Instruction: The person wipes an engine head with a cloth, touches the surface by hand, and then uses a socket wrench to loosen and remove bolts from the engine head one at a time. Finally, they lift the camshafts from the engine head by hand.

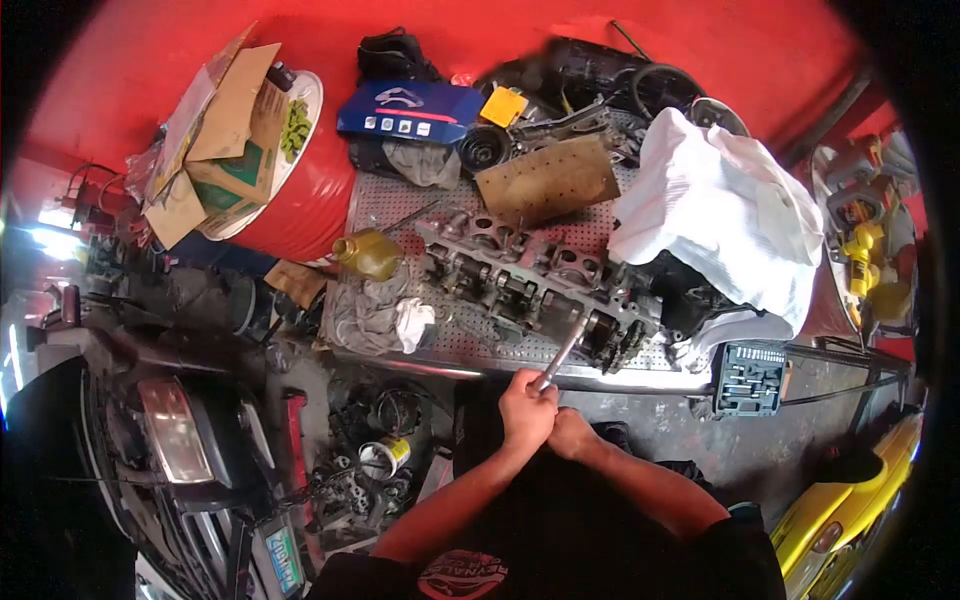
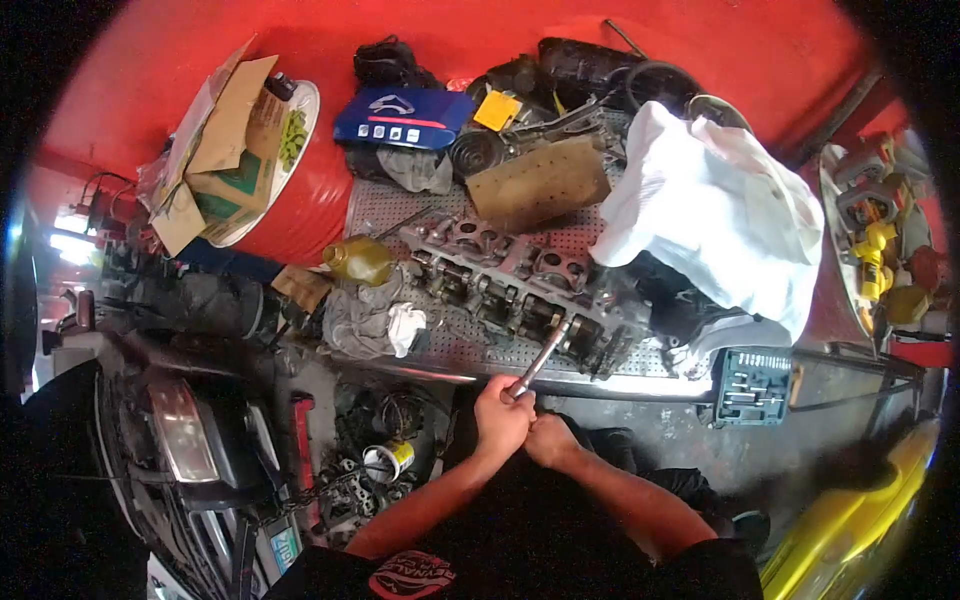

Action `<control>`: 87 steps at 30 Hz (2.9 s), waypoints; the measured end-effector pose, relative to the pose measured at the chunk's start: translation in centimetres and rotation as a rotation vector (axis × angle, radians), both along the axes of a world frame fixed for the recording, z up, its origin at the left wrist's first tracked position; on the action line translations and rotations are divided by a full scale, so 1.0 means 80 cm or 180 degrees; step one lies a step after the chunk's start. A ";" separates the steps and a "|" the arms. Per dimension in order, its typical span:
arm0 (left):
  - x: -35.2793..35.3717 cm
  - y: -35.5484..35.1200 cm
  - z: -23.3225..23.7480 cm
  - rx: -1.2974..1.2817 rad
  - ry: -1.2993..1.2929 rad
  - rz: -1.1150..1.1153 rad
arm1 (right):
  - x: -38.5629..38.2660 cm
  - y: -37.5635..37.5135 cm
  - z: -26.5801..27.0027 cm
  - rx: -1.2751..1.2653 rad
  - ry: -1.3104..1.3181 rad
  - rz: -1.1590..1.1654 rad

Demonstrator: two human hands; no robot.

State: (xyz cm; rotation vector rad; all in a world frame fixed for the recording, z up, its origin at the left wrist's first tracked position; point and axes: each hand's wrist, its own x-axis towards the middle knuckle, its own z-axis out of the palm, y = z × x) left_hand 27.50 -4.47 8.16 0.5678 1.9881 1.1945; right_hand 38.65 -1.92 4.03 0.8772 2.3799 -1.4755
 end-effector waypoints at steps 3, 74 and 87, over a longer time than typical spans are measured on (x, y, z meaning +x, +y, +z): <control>0.016 0.011 0.023 -0.0092 -0.0194 -0.0055 | 0.029 0.014 -0.002 -0.0232 0.0033 -0.0033; 0.009 0.009 0.044 -0.0339 0.1529 -0.1311 | 0.021 -0.009 -0.035 -0.0132 0.0071 0.0072; 0.017 0.010 -0.005 0.0219 -0.1874 0.0305 | 0.022 0.020 -0.026 0.0053 -0.0747 0.0922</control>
